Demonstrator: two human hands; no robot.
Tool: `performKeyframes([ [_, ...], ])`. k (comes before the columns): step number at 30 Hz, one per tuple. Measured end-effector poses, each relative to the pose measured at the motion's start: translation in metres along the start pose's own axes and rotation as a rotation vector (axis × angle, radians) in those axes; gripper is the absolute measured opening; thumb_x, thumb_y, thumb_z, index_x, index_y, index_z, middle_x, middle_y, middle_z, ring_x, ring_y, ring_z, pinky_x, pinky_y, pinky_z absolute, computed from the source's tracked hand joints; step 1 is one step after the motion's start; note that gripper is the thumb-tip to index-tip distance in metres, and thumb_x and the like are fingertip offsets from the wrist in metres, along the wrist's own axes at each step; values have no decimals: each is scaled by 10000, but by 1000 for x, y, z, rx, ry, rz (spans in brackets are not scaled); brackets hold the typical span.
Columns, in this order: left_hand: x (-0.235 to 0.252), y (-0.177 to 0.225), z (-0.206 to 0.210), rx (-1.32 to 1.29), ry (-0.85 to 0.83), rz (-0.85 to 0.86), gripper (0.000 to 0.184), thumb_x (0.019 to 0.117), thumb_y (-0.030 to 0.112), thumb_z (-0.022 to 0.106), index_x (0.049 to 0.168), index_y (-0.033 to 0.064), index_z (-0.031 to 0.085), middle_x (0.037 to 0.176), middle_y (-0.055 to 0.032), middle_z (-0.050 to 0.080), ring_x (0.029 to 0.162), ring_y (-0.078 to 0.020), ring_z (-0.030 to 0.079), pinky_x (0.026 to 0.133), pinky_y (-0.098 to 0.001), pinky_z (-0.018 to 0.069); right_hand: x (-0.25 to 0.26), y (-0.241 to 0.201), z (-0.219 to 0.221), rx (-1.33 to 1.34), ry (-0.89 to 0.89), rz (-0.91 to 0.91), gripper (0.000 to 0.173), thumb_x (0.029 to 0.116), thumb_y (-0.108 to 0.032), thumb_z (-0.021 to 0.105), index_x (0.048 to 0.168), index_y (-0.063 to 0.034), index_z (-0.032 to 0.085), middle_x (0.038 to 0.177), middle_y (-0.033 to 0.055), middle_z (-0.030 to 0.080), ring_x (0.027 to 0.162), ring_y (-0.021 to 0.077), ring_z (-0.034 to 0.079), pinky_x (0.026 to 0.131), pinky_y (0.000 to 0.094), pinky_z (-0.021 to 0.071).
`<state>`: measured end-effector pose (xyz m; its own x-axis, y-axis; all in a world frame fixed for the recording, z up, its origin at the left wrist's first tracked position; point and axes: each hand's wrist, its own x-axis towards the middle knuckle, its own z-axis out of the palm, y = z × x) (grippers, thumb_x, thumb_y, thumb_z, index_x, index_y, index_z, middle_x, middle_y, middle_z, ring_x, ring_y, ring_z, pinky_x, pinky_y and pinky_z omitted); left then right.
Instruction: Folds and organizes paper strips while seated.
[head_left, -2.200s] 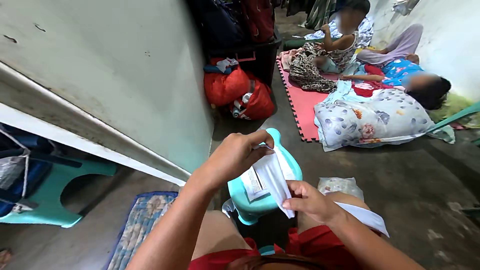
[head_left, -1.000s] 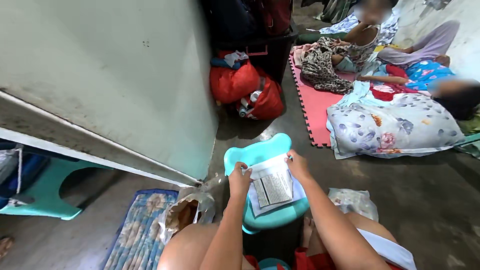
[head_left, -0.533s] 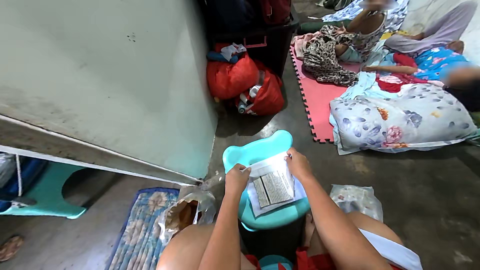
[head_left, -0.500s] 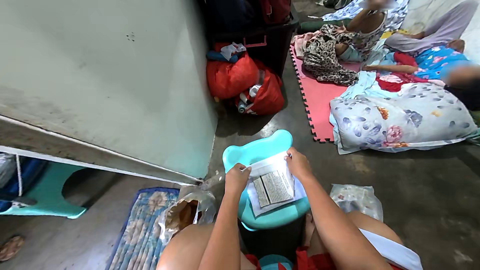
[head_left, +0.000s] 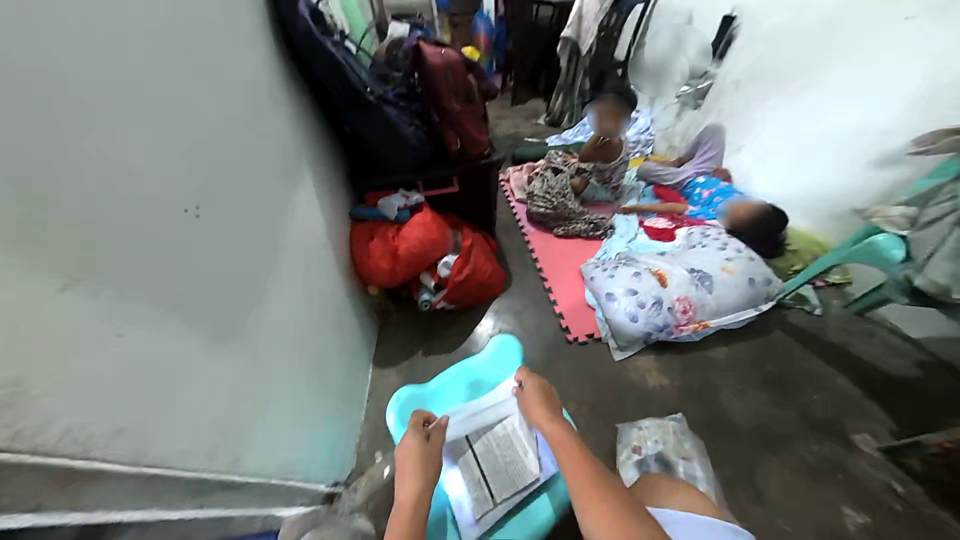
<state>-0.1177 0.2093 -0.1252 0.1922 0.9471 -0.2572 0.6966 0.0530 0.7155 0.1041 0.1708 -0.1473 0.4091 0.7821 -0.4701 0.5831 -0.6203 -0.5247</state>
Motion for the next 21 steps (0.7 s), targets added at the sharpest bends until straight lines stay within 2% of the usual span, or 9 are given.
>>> performKeyframes([
  [3,-1,-3,1,47,21,22,282,1004,194,665,1166,-34,637,938,-217,687,874,-370,678,828,-570,534,-1,-1,2,-2,-1,1,272,1054,-214,523,1268,-78,622,1232,178,679,1184,354,647,974,578,511],
  [8,-3,-10,11,-132,107,152,411,941,81,718,1297,-27,545,975,-171,737,825,-294,717,796,-502,575,-1,-1,5,-6,17,2,271,1056,-219,521,1264,-78,623,1229,177,681,1180,354,650,967,577,516],
  [10,-3,-8,13,-199,96,161,403,950,45,684,1317,-22,530,1033,-188,723,852,-295,724,799,-502,591,-2,-2,5,-16,18,5,275,1057,-215,517,1274,-79,620,1236,182,679,1183,361,648,971,578,514],
  [13,-5,-7,8,-144,33,181,227,1009,23,550,1217,-29,625,1111,-181,692,984,-280,696,896,-484,567,-5,-4,7,-21,17,3,282,1061,-201,504,1285,-67,608,1246,195,671,1180,373,647,964,588,514],
  [15,-6,-5,5,-68,-2,183,234,1023,12,495,1148,-2,693,1138,-149,706,1059,-251,689,969,-457,548,-6,-4,7,-26,20,-7,287,1061,-195,503,1289,-54,606,1251,205,665,1182,379,642,972,587,508],
  [17,-8,-3,3,-25,-9,150,253,1025,19,502,1163,23,713,1180,-135,709,1112,-240,675,1008,-435,521,-5,-4,5,-25,12,-14,311,1064,-197,501,1320,-46,594,1277,214,652,1212,385,624,998,591,491],
  [21,-8,-5,3,-3,-22,86,246,1018,74,561,1216,49,704,1219,-126,689,1039,-212,683,943,-386,548,-5,-4,6,-27,8,-1,319,1069,-201,497,1334,-57,598,1288,199,655,1225,369,621,1016,580,480],
])
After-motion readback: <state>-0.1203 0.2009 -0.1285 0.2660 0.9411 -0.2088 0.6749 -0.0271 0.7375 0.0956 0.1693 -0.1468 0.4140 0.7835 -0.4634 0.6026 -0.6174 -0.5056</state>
